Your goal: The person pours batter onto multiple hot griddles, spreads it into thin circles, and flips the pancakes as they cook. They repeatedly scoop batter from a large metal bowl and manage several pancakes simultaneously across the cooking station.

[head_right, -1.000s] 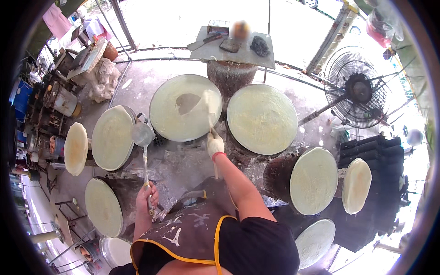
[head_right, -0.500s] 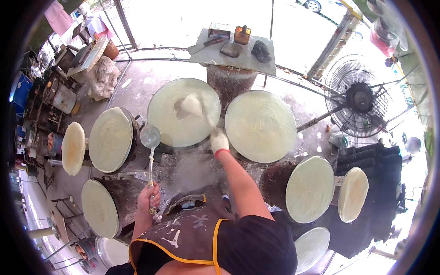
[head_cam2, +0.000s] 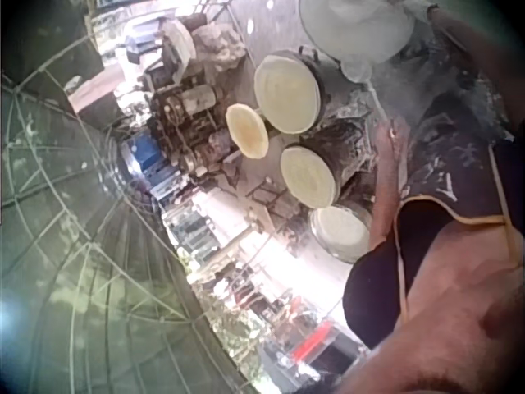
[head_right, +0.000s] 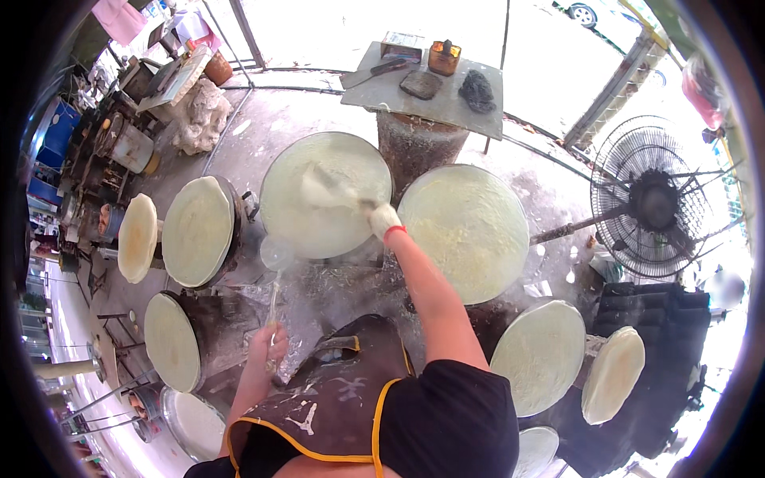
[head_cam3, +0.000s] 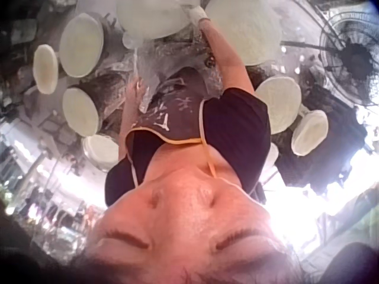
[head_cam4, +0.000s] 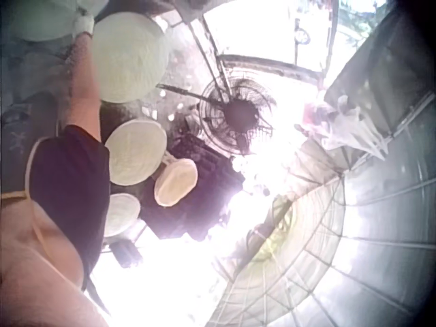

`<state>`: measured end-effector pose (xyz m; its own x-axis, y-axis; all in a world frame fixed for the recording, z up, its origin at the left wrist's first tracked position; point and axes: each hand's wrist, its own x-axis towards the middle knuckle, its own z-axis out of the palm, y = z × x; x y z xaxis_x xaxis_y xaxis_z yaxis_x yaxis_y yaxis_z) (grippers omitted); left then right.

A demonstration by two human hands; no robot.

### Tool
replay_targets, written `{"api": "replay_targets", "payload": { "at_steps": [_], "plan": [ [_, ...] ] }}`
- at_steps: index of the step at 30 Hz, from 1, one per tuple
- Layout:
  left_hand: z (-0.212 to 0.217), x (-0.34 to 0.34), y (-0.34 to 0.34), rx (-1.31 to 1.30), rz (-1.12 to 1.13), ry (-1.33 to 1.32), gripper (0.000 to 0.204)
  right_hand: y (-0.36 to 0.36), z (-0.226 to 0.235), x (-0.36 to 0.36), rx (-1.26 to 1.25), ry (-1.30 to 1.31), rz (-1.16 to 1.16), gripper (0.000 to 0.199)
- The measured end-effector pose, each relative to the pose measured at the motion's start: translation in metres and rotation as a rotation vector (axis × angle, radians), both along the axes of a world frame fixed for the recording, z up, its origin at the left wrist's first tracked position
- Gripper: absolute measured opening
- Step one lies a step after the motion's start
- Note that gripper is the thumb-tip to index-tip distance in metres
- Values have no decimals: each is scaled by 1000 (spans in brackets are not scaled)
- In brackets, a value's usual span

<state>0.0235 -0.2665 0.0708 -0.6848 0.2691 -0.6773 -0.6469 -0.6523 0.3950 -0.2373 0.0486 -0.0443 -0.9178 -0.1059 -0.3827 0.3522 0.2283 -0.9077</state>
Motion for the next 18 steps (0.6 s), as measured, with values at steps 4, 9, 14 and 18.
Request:
{"api": "replay_targets", "payload": {
  "at_steps": [4,9,14,18],
  "plan": [
    [-8,-38,7,-314,-103,8,13,7,-12,6,7,-41,46,35],
    [-2,-87,40,-642,-151,111,10,13,42,115,-379,-368,-289,34],
    [-46,-102,93,-949,-197,211,10,-74,-50,171,-392,-382,-333,31],
    [-22,-106,34,-268,-105,226,6,-56,23,155,-628,-414,-455,32]
  ]
}}
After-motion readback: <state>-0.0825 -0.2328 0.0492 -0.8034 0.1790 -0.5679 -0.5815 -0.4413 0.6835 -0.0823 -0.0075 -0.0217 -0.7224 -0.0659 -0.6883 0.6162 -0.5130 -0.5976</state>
